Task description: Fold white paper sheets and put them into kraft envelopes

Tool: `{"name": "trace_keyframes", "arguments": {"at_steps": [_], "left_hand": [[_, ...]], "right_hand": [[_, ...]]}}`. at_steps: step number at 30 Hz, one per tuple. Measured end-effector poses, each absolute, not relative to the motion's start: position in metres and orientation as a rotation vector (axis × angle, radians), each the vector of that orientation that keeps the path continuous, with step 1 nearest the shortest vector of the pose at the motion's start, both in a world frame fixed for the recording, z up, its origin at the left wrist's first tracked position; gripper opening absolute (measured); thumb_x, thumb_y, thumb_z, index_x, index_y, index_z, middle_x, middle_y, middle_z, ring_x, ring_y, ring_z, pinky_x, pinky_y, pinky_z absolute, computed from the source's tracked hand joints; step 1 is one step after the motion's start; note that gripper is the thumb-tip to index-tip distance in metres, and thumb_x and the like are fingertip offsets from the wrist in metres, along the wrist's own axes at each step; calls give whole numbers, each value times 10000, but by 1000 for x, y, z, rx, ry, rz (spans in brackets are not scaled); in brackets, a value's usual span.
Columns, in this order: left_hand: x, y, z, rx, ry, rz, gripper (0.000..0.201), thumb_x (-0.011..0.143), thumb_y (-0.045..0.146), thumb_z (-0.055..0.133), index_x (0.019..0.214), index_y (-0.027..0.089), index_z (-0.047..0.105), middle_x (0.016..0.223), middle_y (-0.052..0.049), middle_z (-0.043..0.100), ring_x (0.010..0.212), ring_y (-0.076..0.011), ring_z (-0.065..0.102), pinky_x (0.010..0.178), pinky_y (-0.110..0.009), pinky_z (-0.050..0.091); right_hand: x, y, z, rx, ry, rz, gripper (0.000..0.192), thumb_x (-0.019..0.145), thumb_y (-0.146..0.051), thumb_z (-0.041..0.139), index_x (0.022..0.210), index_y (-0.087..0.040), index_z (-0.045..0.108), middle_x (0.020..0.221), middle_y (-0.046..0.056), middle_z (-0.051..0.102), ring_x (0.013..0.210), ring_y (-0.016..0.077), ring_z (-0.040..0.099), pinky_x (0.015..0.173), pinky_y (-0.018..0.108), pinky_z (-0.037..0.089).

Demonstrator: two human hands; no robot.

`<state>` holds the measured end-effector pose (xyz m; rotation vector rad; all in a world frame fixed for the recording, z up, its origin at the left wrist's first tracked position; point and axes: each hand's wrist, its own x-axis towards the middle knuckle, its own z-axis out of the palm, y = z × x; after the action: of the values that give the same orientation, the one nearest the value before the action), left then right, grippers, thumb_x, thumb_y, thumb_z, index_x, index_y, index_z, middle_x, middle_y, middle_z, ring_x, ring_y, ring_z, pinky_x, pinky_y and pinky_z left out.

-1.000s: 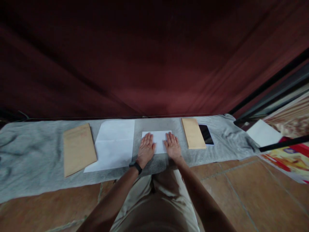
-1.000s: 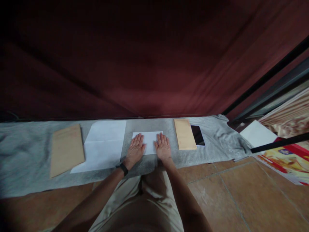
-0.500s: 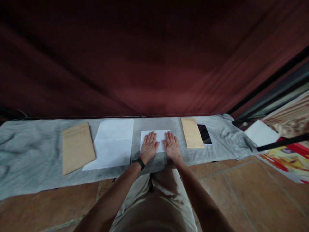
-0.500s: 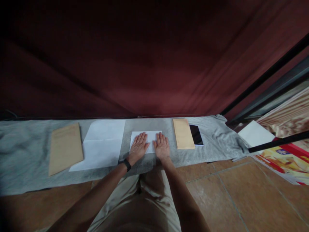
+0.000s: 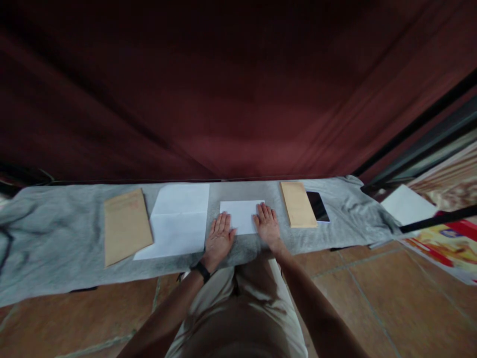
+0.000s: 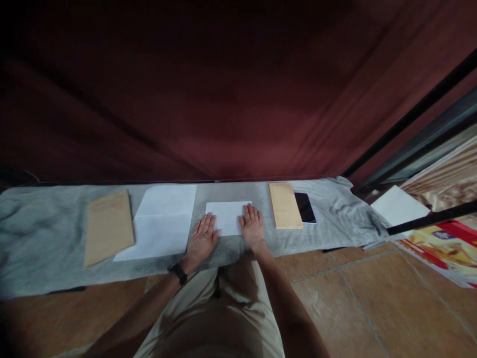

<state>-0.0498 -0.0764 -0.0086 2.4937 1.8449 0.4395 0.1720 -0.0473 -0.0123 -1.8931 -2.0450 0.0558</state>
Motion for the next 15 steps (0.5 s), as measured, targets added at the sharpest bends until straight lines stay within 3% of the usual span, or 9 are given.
{"name": "trace_keyframes", "arguments": {"at_steps": [4,7,11,15], "left_hand": [[-54,-84,-11,2500,1873,476,621,1049,418,307,1563,80,388,1629,-165,376,1543,-277,304,1258,-491,267],[-53,-85,-11,2509,1872,476,618,1044,411,319,1564,85,389,1631,-166,370,1549,-280,289,1257,-506,270],[-53,-83,-15,2551,1888,458,624,1038,416,320,1559,81,394,1633,-166,371,1544,-291,298,1255,-510,286],[-55,-79,-22,2619,1893,446,598,1050,364,205,1545,112,428,1609,-132,433,1525,-272,343,1247,-509,313]], "right_hand": [[176,-53,-11,-1928,-1872,89,531,1054,-334,350,1478,-60,512,1551,188,498,1452,291,430,1206,480,296],[173,-55,4,-1935,-1629,295,550,1054,-386,306,1432,-85,568,1486,198,564,1409,295,489,1169,483,364],[138,-71,63,-1629,-1284,1017,684,1055,-558,175,1458,-161,560,1425,162,628,1373,282,541,1110,447,452],[92,-124,139,-833,-1165,1791,854,1024,-665,28,1479,-140,525,1460,159,598,1359,269,563,1109,447,461]]}}
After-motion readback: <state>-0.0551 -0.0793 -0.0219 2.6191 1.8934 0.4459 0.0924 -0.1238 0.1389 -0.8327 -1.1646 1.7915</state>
